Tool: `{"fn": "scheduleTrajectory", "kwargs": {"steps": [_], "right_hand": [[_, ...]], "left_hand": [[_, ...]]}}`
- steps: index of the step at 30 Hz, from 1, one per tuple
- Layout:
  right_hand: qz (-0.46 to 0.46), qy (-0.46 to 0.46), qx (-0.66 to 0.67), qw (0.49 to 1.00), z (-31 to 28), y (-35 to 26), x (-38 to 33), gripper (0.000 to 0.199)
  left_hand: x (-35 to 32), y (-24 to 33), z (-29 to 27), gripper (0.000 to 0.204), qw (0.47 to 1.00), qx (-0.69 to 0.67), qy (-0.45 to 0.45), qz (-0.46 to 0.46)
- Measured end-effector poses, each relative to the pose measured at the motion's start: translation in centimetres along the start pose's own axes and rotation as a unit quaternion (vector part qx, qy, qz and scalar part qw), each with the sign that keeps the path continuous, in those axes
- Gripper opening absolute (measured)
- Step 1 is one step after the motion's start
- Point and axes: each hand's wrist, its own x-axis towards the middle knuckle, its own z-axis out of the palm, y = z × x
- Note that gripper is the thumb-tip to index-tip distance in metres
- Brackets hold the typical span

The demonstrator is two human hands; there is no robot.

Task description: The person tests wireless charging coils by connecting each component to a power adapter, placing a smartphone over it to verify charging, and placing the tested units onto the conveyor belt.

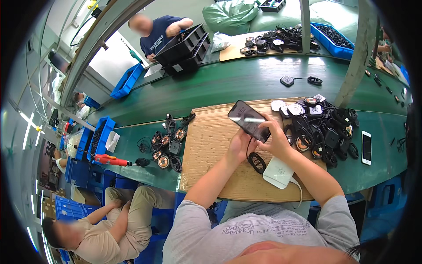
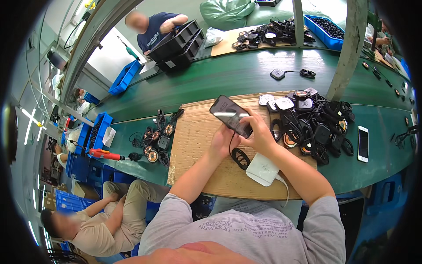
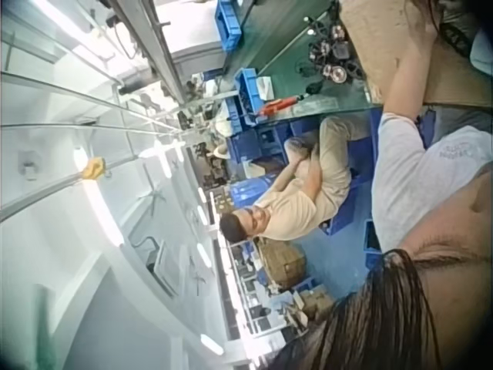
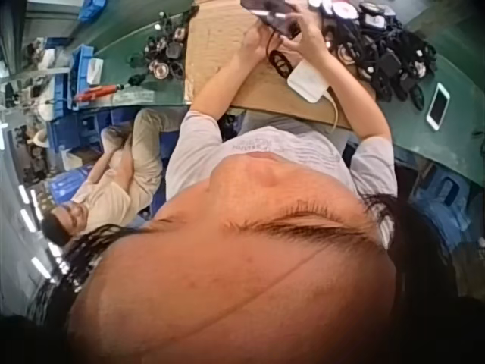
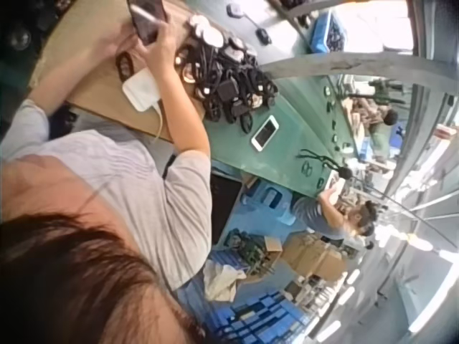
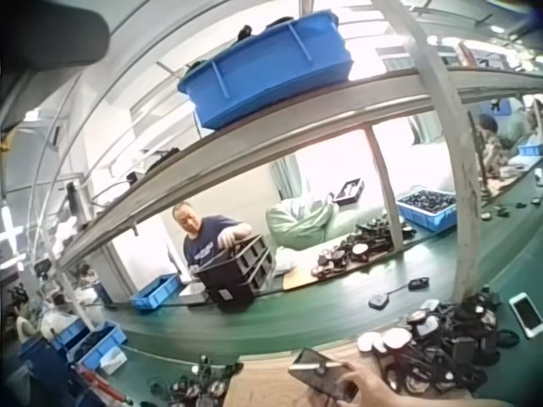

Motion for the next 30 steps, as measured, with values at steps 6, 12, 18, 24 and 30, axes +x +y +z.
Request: {"fn": "scheduleTrajectory", "kwargs": {"steps": [6,12,18,24,30], "right_hand": [[-0.042,-0.046,-0.038,0.997,-0.3,-0.6,0.4,0.062],[-0.003,-0.062,-0.054,0.997,-0.2,-0.4,0.4,0.072],[0.054,-0.092,-0.054,0.993,0.1,0.8,-0.1,0.084],[0.07,-0.111,-0.068,0.989,0.1,0.6,0.1,0.085],[0.057,-0.093,-0.045,0.993,0.5,1.3,0.2,0.087]], "left_hand": [[-0.6,0.0,1.0,0.041,0.997,0.018,0.073,-0.001],[0.3,0.0,-0.9,0.04,0.997,0.007,0.07,-0.014],[1.4,-0.1,-0.7,0.038,0.991,0.049,0.12,-0.033],[1.6,0.2,-1.3,0.037,0.986,0.05,0.149,-0.049],[1.8,0.2,-2.7,0.038,0.99,0.036,0.123,-0.052]]}}
